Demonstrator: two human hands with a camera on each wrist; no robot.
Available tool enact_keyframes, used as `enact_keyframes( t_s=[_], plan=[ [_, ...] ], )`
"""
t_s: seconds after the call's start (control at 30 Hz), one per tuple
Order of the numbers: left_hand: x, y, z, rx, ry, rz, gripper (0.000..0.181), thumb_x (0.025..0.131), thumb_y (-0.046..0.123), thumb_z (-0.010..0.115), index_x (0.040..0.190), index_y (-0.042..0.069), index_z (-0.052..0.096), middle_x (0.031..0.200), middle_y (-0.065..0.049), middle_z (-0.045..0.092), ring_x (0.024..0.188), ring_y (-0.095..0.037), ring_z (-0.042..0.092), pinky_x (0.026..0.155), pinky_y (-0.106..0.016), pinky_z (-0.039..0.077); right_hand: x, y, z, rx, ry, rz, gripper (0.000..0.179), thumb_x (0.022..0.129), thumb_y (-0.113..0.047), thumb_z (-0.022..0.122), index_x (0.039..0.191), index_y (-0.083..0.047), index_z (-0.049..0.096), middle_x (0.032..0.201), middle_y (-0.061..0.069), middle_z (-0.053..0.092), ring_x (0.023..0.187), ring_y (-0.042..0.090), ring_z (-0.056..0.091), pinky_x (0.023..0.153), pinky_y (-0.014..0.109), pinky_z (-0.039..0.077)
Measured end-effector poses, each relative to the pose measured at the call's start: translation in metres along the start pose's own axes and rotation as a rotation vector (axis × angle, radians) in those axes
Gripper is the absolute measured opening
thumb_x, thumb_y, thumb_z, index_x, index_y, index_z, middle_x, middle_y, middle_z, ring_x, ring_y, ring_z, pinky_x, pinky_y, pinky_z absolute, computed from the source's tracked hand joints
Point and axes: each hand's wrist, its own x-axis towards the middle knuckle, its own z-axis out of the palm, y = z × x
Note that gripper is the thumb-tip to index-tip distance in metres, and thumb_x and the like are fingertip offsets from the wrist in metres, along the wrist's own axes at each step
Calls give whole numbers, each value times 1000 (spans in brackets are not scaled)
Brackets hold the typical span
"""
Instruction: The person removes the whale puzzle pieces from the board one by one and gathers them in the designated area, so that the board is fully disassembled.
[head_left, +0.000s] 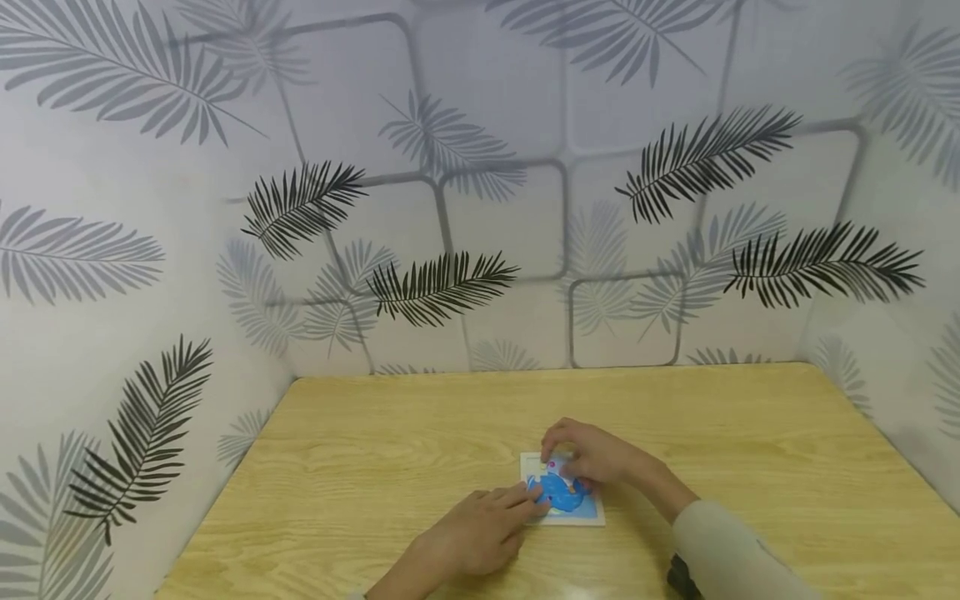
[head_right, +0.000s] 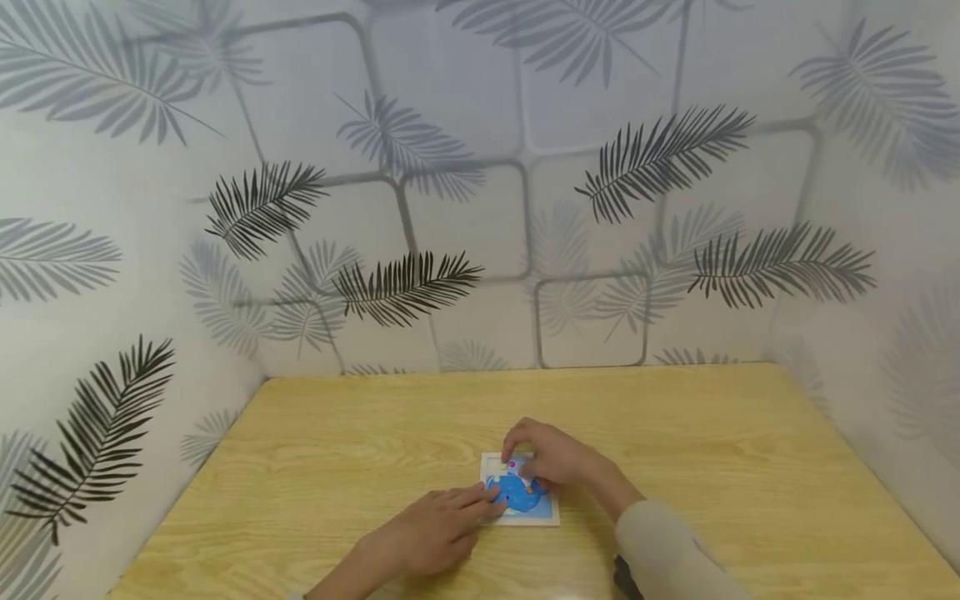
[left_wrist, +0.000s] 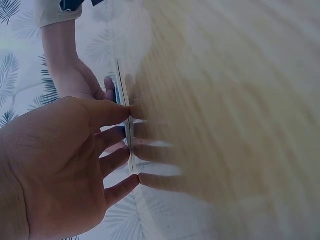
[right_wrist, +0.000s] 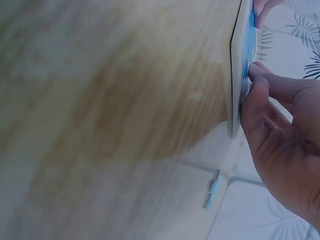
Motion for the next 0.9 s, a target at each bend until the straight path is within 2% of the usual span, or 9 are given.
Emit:
enact_keyframes(
  t_s=[0.13, 0.2, 0.23, 0.33, 0.4, 0.5, 0.6, 0.7, 0.9],
  plan=[
    [1, -1, 0, -5, 3, 11, 51, 110, 27, 49, 161, 25, 41, 168, 5, 34, 153, -16, 34, 116, -42, 43, 4, -5, 0, -121, 2, -39, 28, 91, 11, 66, 104, -13, 70, 128, 9, 57, 108, 25, 58, 91, 44, 55],
    [2, -1, 0, -11, 0, 8, 51, 110, 27, 49, 161, 26, 41, 168, 5, 34, 154, -16, 34, 117, -42, 43, 5, -7, 0, -142, -10, -39, 27, 92, 12, 64, 101, -14, 68, 125, 7, 54, 110, 26, 57, 91, 44, 55],
    [2, -1, 1, -14, -1, 6, 51, 111, 27, 49, 161, 26, 40, 168, 6, 34, 154, -15, 34, 117, -42, 42, 6, -7, 1, -142, -17, -32, 27, 92, 12, 63, 100, -13, 66, 125, 7, 53, 104, 27, 60, 85, 43, 58],
    [3, -2, 2, -17, -6, -1, 51, 111, 28, 48, 162, 27, 40, 168, 6, 33, 154, -15, 33, 117, -42, 42, 7, -7, 1, -154, -29, -21, 26, 95, 12, 62, 99, -14, 63, 126, 7, 50, 101, 26, 59, 79, 37, 57],
    [2, -3, 4, -23, -3, -6, 51, 111, 28, 49, 161, 28, 40, 168, 7, 33, 154, -15, 34, 117, -42, 42, 7, -6, 2, -145, -28, -31, 28, 94, 13, 61, 100, -14, 64, 127, 9, 51, 105, 29, 60, 83, 42, 57],
    [2, -4, 7, -30, 6, -5, 51, 111, 27, 48, 161, 28, 40, 168, 7, 34, 154, -15, 34, 116, -42, 43, 6, -4, 1, -137, -25, -52, 27, 95, 10, 64, 106, -14, 66, 130, 10, 53, 120, 33, 55, 97, 52, 53],
    [3, -4, 7, -30, 14, -6, 52, 110, 27, 50, 161, 28, 40, 168, 7, 34, 154, -15, 34, 116, -42, 43, 5, -2, 1, -110, -27, -55, 20, 96, 3, 69, 107, -13, 67, 132, 11, 53, 125, 37, 53, 102, 59, 51],
    [2, -2, 4, -36, -2, -20, 52, 110, 28, 50, 161, 29, 40, 168, 7, 33, 154, -14, 33, 117, -41, 42, 5, -4, 1, -89, -23, -52, 16, 95, -1, 71, 106, -13, 68, 132, 12, 52, 127, 38, 52, 103, 60, 50],
    [2, -2, 4, -63, -5, -21, 51, 111, 26, 47, 162, 28, 40, 168, 7, 33, 154, -15, 33, 118, -43, 41, 4, -9, 3, -76, -36, -30, 18, 95, 7, 67, 104, -9, 65, 131, 13, 48, 123, 34, 50, 102, 54, 48]
  ],
)
